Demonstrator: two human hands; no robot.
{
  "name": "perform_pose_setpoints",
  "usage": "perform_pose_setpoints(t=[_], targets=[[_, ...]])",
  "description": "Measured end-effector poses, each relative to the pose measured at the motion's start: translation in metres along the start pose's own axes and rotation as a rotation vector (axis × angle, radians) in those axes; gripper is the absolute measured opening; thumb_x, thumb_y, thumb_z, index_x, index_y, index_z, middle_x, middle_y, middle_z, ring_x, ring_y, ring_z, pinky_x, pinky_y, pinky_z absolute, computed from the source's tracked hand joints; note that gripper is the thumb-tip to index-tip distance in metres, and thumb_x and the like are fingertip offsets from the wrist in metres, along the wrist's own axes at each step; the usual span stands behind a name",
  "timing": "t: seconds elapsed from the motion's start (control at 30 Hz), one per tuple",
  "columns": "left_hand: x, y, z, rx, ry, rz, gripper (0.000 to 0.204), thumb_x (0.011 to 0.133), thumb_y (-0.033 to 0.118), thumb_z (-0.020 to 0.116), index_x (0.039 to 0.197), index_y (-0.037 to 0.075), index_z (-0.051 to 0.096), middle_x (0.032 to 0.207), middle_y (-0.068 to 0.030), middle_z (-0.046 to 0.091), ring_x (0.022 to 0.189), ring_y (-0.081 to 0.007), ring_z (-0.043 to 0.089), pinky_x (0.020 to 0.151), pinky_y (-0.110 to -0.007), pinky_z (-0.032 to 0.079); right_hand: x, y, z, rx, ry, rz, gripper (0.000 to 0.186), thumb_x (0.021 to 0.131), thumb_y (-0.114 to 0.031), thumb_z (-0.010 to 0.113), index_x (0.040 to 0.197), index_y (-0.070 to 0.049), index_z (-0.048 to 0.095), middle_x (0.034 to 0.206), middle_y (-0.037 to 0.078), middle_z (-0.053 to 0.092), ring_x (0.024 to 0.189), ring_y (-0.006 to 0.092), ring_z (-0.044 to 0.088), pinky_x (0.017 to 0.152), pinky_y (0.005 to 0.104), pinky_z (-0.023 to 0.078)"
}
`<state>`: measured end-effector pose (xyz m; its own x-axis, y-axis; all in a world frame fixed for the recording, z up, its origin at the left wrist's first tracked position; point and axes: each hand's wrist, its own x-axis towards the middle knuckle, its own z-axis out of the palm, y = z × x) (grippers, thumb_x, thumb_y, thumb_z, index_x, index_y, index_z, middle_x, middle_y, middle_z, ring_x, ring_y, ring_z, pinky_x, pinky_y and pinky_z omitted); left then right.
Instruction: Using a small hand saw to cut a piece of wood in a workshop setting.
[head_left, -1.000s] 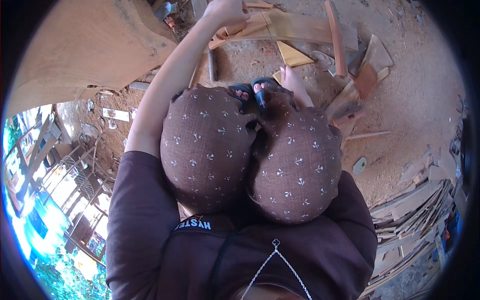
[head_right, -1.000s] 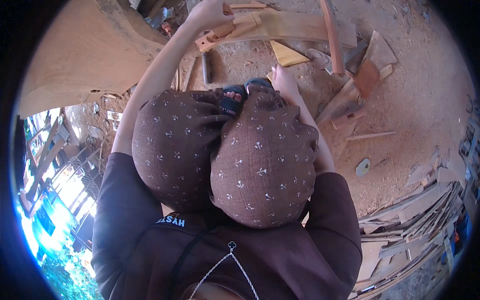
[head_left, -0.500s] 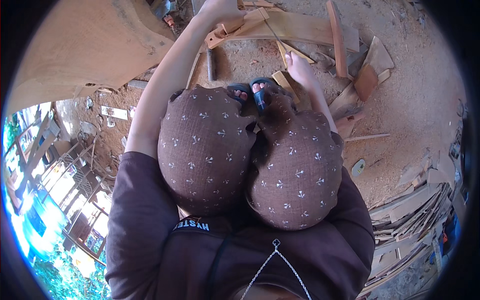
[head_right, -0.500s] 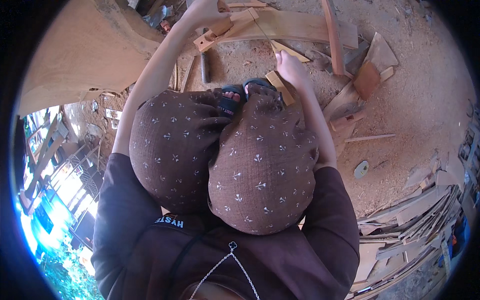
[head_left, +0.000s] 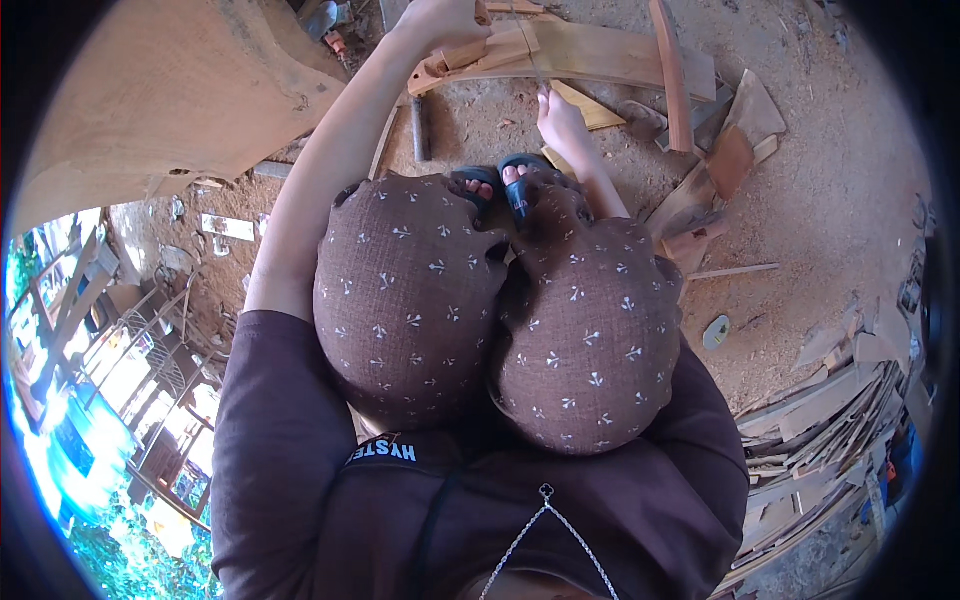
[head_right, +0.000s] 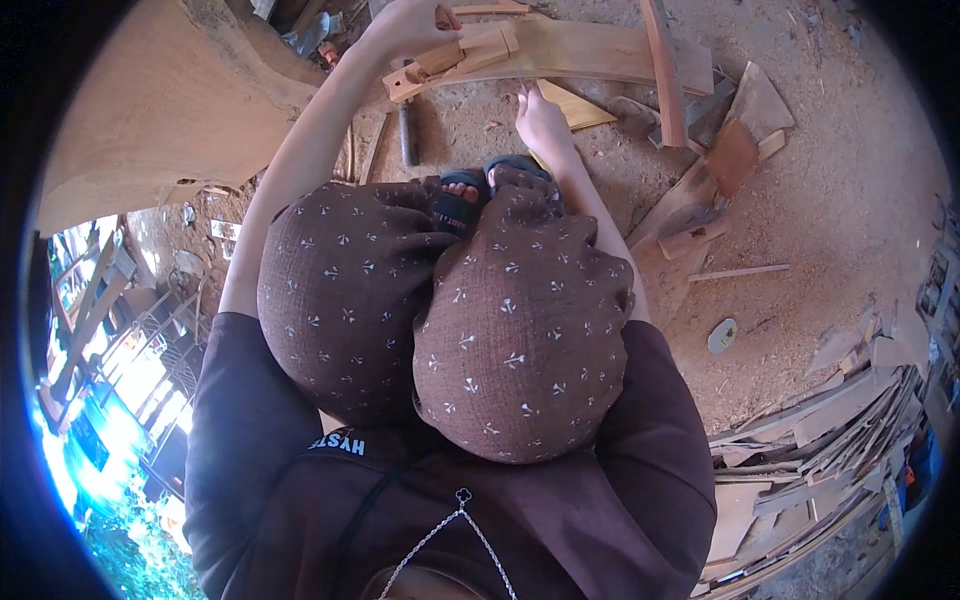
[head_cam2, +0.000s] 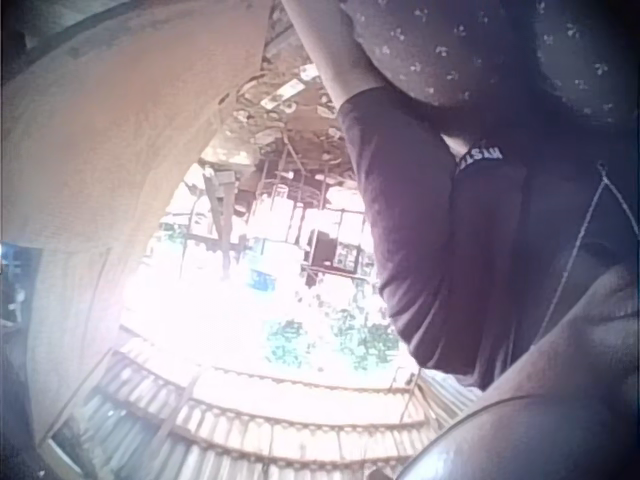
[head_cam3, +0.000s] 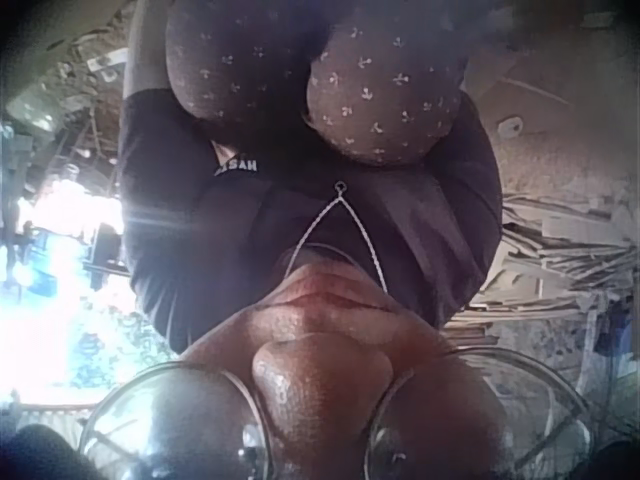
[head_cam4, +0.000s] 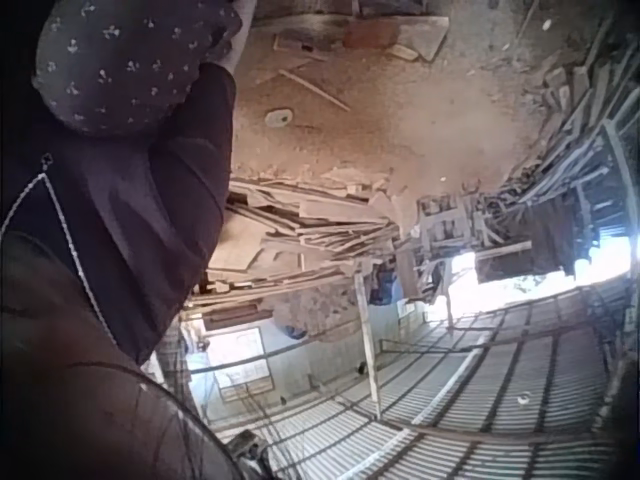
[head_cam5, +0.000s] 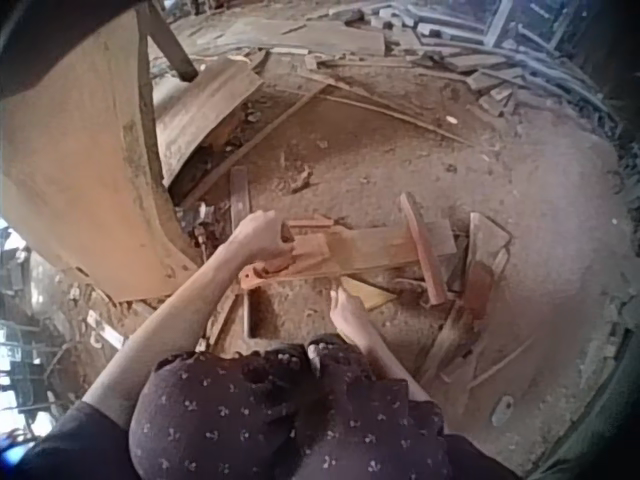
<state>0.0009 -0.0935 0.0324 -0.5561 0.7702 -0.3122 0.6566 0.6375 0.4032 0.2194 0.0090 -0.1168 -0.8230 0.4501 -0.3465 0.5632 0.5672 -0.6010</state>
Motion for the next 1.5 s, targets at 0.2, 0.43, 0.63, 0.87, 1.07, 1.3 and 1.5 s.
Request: perform_pose_setpoints(t=[0.2,0.43,0.63,0.87,1.07,1.3,1.5], targets=[[-0.003,-0.007,0.008,0.010,0.049,0.033,0.024,0.065,0.028,0.066,0.076,0.007,0.071,0.077,-0.0192,0.066,0.075,-0.0332,0.066,0.070,-0.042,0.053,-0.048,0.021,-0.003,-0.044,-0.012,0.039,0.028,0.095,-0.026,0.043,0.094,-0.001,0.054,0.079,0.029,0.062,0.078,0.0472,0.060,0.069,0.0557,0.045],[0.000,0.000,0.006,0.014,0.025,0.069,0.023,0.064,0.027,0.066,0.075,0.007,0.071,0.076,-0.0195,0.066,0.075,-0.0337,0.066,0.070,-0.043,0.053,0.015,-0.006,0.000,0.001,0.036,0.001,0.032,0.097,-0.028,0.041,0.102,0.000,0.055,0.087,0.029,0.062,0.084,0.0469,0.059,0.074,0.0548,0.046],[-0.004,-0.007,0.011,-0.034,0.069,0.000,0.025,0.066,0.027,0.065,0.075,0.005,0.071,0.076,-0.0201,0.066,0.075,-0.0343,0.066,0.071,-0.042,0.053,-0.019,0.006,0.009,-0.008,0.028,-0.007,0.030,0.096,-0.027,0.041,0.100,-0.001,0.054,0.080,0.029,0.062,0.080,0.0468,0.060,0.071,0.0552,0.046],[-0.006,-0.005,0.010,-0.006,0.050,-0.004,0.025,0.067,0.028,0.064,0.071,0.003,0.069,0.070,-0.0212,0.064,0.070,-0.0354,0.065,0.067,-0.042,0.053,-0.052,0.024,0.003,0.003,-0.001,0.018,0.030,0.096,-0.028,0.042,0.090,-0.001,0.054,0.078,0.028,0.061,0.078,0.0463,0.060,0.067,0.0561,0.046],[0.001,0.007,0.014,-0.059,0.024,0.001,0.025,0.067,0.028,0.062,0.069,0.004,0.069,0.069,-0.0212,0.064,0.069,-0.0353,0.065,0.067,-0.043,0.053,0.025,0.003,0.000,0.011,0.102,-0.054,0.031,0.096,-0.026,0.040,0.100,0.000,0.056,0.081,0.029,0.062,0.081,0.0469,0.059,0.072,0.0533,0.047],[-0.003,-0.021,0.023,-0.016,0.065,0.034,0.031,0.074,0.035,0.068,0.092,0.010,0.072,0.087,-0.0136,0.070,0.084,-0.0291,0.068,0.081,-0.038,0.053,-0.056,0.027,0.023,-0.014,0.047,0.025,0.025,0.094,-0.026,0.045,0.089,-0.002,0.053,0.074,0.027,0.062,0.072,0.0455,0.061,0.063,0.0562,0.046],[-0.012,0.013,-0.009,-0.087,-0.011,-0.180,0.028,0.068,0.027,0.062,0.075,0.001,0.069,0.074,-0.0229,0.065,0.074,-0.0346,0.066,0.068,-0.042,0.053,-0.025,0.032,0.016,-0.048,0.112,-0.050,0.028,0.095,-0.025,0.044,0.087,0.000,0.053,0.073,0.027,0.062,0.070,0.0453,0.061,0.061,0.0543,0.048]])
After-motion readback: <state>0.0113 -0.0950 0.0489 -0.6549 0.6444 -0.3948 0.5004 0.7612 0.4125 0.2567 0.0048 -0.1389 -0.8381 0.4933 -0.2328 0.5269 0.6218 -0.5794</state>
